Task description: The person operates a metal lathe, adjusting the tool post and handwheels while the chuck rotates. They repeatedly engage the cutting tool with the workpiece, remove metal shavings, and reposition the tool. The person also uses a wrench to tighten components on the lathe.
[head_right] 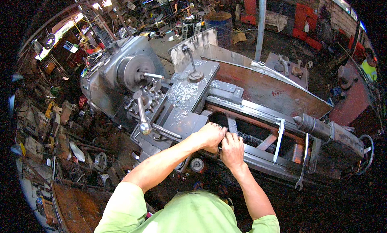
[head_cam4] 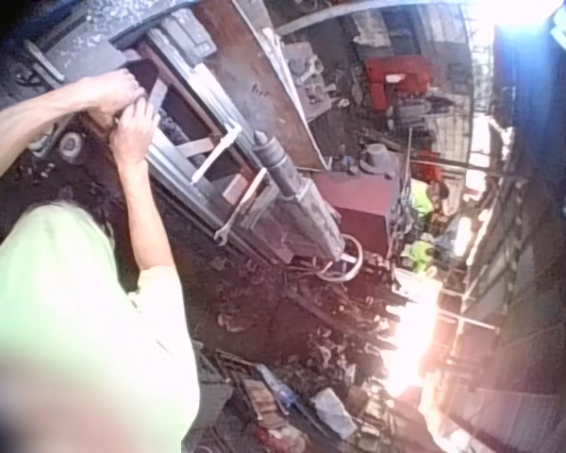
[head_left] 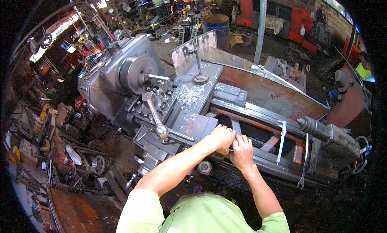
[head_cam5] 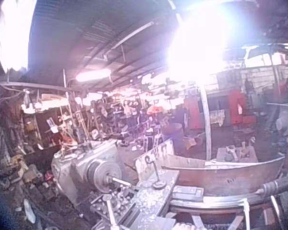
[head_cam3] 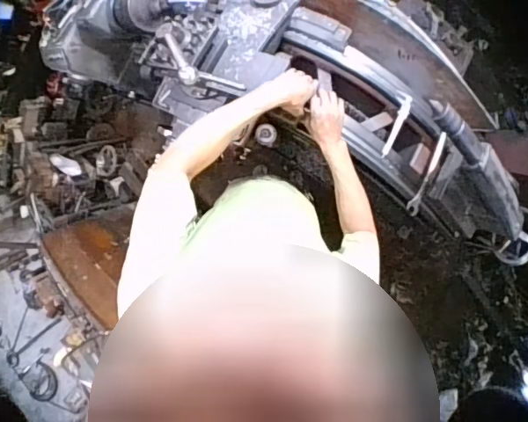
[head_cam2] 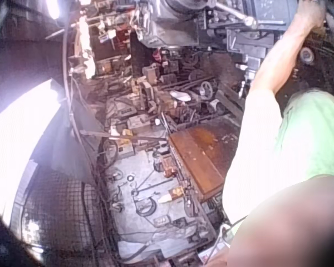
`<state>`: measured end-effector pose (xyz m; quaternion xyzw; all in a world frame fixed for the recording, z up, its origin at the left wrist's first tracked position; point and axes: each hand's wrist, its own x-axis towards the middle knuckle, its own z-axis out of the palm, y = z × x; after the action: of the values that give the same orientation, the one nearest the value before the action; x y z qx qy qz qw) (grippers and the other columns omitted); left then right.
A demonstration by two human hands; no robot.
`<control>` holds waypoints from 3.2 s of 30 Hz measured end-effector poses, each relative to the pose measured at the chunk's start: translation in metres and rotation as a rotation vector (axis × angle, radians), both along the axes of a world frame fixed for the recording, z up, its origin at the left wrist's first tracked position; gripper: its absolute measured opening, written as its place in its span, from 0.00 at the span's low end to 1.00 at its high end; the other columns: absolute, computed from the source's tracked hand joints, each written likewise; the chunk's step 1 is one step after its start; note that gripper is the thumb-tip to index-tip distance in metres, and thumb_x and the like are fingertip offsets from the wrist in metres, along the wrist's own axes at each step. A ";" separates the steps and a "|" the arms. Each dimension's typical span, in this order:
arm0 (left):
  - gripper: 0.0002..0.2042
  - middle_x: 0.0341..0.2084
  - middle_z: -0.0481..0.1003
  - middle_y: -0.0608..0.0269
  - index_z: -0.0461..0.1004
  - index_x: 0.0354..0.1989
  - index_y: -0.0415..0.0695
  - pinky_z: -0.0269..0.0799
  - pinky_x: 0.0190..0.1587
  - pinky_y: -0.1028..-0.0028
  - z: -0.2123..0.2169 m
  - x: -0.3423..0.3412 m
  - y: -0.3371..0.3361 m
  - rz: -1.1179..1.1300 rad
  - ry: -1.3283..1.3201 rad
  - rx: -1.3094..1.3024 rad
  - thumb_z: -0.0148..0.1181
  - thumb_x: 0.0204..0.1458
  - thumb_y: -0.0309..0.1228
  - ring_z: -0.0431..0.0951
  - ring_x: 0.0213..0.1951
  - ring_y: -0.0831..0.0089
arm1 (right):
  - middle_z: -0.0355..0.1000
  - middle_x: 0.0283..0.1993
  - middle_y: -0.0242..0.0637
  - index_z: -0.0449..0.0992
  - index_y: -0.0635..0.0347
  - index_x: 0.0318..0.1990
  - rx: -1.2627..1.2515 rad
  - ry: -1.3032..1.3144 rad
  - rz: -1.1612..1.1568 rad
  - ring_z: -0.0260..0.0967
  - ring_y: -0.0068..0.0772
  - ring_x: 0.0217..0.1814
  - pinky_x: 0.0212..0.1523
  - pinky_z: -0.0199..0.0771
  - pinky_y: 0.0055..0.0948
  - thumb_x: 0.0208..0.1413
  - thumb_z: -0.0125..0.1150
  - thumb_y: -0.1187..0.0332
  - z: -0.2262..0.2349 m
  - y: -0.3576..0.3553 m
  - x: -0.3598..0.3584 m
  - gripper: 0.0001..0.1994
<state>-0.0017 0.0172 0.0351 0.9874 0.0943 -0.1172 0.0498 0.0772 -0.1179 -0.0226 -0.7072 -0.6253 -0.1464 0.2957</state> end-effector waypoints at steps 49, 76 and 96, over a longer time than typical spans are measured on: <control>0.30 0.59 0.66 0.52 0.61 0.67 0.38 0.58 0.62 0.49 -0.071 -0.032 -0.049 0.250 -0.740 0.388 0.54 0.53 0.30 0.63 0.63 0.53 | 0.74 0.21 0.39 0.80 0.70 0.27 -1.039 0.804 0.450 0.66 0.28 0.24 0.32 0.70 0.35 0.37 0.72 0.63 0.041 0.065 0.083 0.16; 0.35 0.44 0.74 0.47 0.63 0.62 0.29 0.64 0.61 0.53 -0.031 -0.023 -0.029 0.085 -0.407 0.300 0.64 0.44 0.31 0.73 0.51 0.54 | 0.75 0.46 0.44 0.80 0.62 0.45 -0.057 0.316 0.192 0.73 0.46 0.51 0.51 0.72 0.40 0.35 0.77 0.67 0.014 0.005 0.052 0.24; 0.38 0.43 0.79 0.45 0.72 0.51 0.32 0.73 0.54 0.60 0.000 -0.001 -0.002 -0.022 -0.004 0.030 0.75 0.28 0.40 0.79 0.49 0.52 | 0.71 0.55 0.42 0.78 0.58 0.45 0.258 -0.025 -0.088 0.66 0.46 0.59 0.57 0.60 0.48 0.37 0.68 0.66 -0.040 0.005 0.004 0.22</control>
<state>-0.0023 0.0156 0.0354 0.9892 0.0852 -0.1141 0.0339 0.0812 -0.1124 -0.0626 -0.6882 -0.5734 -0.2471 0.3696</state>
